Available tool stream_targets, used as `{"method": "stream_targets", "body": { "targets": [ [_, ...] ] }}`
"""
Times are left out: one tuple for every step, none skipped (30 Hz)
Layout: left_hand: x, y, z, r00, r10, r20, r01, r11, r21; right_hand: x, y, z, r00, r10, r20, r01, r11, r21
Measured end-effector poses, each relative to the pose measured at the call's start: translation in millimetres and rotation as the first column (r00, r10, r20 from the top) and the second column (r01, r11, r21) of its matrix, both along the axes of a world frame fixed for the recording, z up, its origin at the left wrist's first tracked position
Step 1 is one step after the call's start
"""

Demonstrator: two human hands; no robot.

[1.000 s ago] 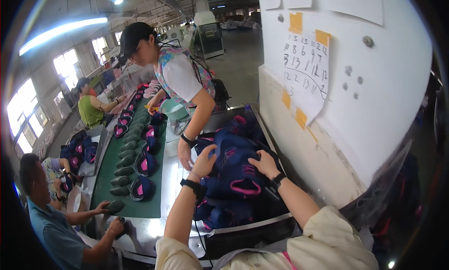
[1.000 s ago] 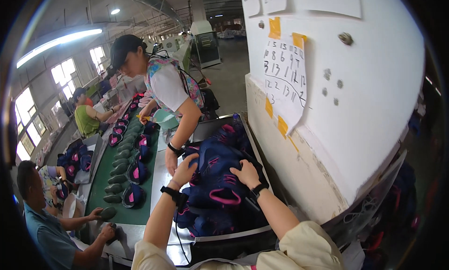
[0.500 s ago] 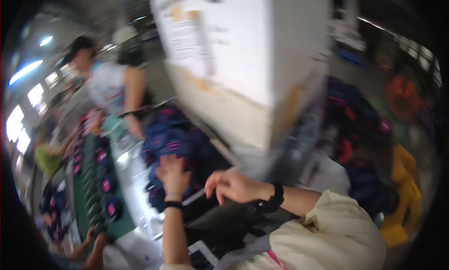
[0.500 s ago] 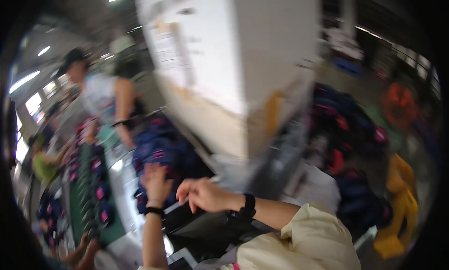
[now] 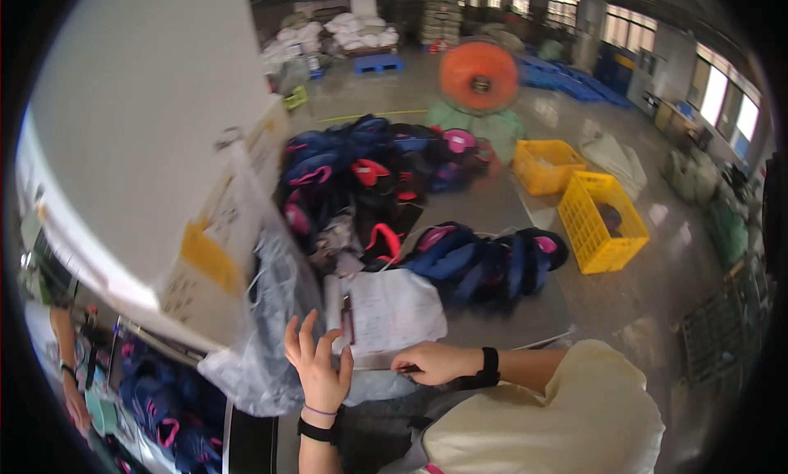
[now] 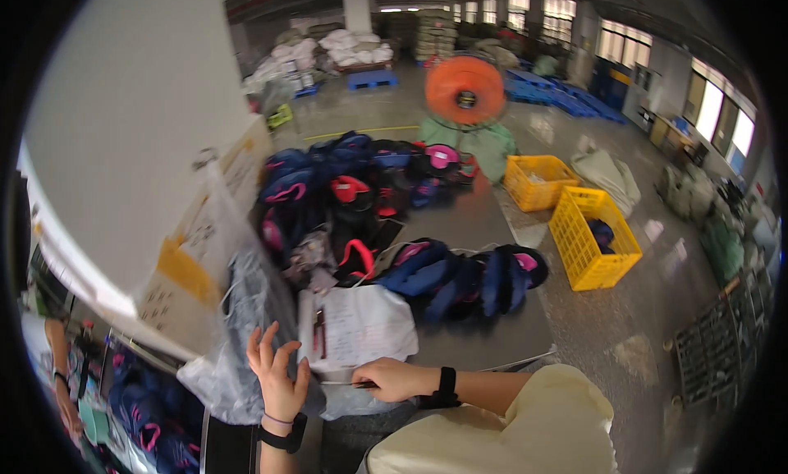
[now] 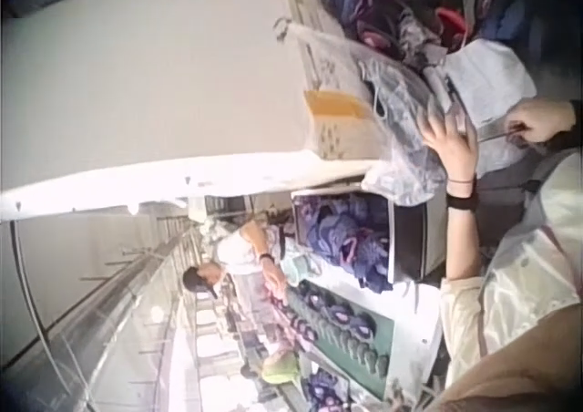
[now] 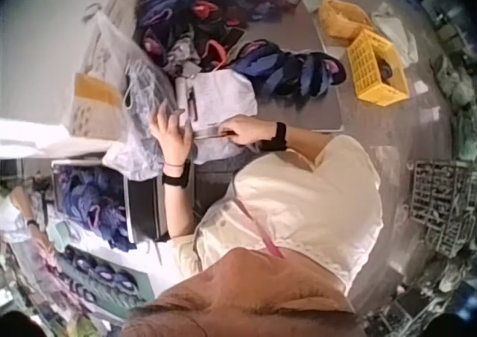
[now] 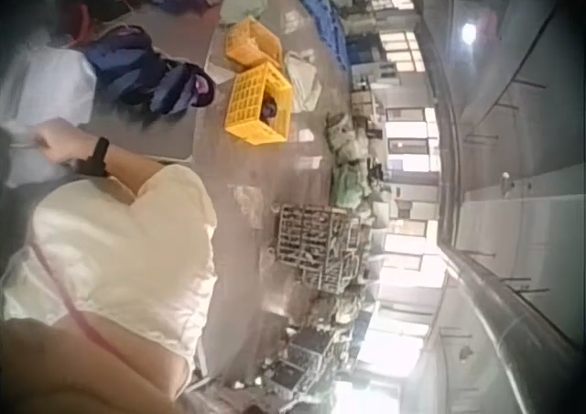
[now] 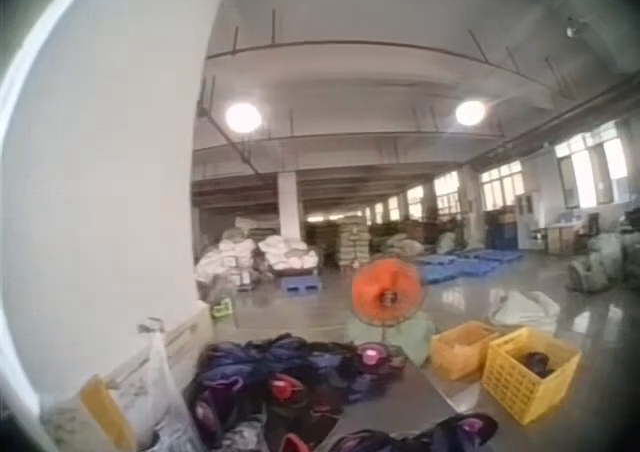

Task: The recorder collects a bundle of shoe upper components from a large storage bag and transports them to a processing line to be placed on a conveyor.

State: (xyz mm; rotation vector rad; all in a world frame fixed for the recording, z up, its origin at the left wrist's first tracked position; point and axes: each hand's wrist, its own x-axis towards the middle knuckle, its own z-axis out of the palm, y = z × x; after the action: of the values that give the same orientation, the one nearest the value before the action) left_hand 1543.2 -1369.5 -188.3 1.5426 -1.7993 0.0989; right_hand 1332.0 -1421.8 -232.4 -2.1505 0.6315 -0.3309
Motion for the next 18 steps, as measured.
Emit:
{"method": "stream_targets", "body": {
  "targets": [
    [-10.4,-17.8,-6.2,0.997,-0.070,0.033,0.069,0.997,0.035,-13.9,-7.3,1.6,0.997,-0.037,0.072,0.035,0.999,0.031],
    [-19.9,-34.4,-13.0,0.988,-0.153,0.021,0.150,0.984,0.093,-29.3,-14.8,4.3,0.994,-0.088,0.068,0.080,0.991,0.108],
    [-29.4,-52.3,-20.6,0.973,-0.230,-0.023,0.231,0.963,0.139,-57.3,-27.0,9.9,0.982,-0.142,0.124,0.130,0.986,0.101],
    [-38.6,-69.8,-27.7,0.950,-0.304,-0.078,0.313,0.930,0.191,-83.2,-41.3,15.0,0.941,-0.227,0.253,0.219,0.974,0.057],
    [-49.0,-86.4,-34.2,0.933,-0.355,-0.061,0.360,0.910,0.207,-120.4,-55.8,22.3,0.902,-0.334,0.275,0.293,0.939,0.177],
    [-60.9,-105.6,-40.9,0.929,-0.366,-0.063,0.370,0.905,0.211,-161.8,-71.4,28.6,0.827,-0.478,0.298,0.391,0.868,0.307],
    [-73.4,-126.8,-46.8,0.914,-0.397,-0.081,0.405,0.892,0.201,-200.1,-91.1,31.4,0.726,-0.581,0.367,0.527,0.813,0.245],
    [-86.0,-147.5,-51.5,0.902,-0.420,-0.102,0.432,0.881,0.191,-241.9,-112.0,33.3,0.643,-0.665,0.380,0.646,0.737,0.199],
    [-97.2,-168.1,-55.7,0.900,-0.418,-0.120,0.435,0.872,0.224,-281.2,-138.0,30.9,0.569,-0.736,0.367,0.728,0.658,0.190],
    [-110.1,-188.4,-60.4,0.902,-0.394,-0.176,0.428,0.871,0.243,-316.2,-166.7,23.6,0.477,-0.816,0.328,0.790,0.561,0.247],
    [-122.1,-207.5,-65.2,0.908,-0.395,-0.137,0.416,0.887,0.201,-350.1,-195.1,13.3,0.430,-0.881,0.198,0.869,0.463,0.173],
    [-133.1,-226.0,-69.6,0.917,-0.385,-0.102,0.398,0.899,0.183,-375.0,-220.5,-4.0,0.487,-0.872,0.043,0.868,0.478,-0.135],
    [-144.1,-242.9,-74.4,0.931,-0.351,-0.098,0.363,0.913,0.187,-393.3,-244.6,-23.9,0.462,-0.872,-0.165,0.771,0.486,-0.411],
    [-154.6,-259.6,-79.3,0.936,-0.342,-0.084,0.352,0.916,0.194,-405.4,-264.7,-43.6,0.524,-0.846,-0.101,0.748,0.513,-0.421],
    [-162.9,-273.7,-85.0,0.956,-0.287,-0.064,0.294,0.934,0.201,-412.7,-281.5,-60.6,0.589,-0.743,-0.318,0.670,0.668,-0.323],
    [-168.5,-285.5,-91.8,0.973,-0.227,-0.042,0.231,0.956,0.183,-413.7,-297.3,-75.0,0.606,-0.581,-0.543,0.578,0.791,-0.201],
    [-172.6,-295.6,-99.3,0.984,-0.177,0.005,0.171,0.960,0.220,-408.0,-311.8,-86.3,0.603,-0.511,-0.613,0.560,0.818,-0.131],
    [-174.8,-305.0,-106.3,0.984,-0.155,0.091,0.128,0.959,0.253,-403.6,-322.1,-92.1,0.668,-0.465,-0.581,0.501,0.858,-0.110]
  ]
}}
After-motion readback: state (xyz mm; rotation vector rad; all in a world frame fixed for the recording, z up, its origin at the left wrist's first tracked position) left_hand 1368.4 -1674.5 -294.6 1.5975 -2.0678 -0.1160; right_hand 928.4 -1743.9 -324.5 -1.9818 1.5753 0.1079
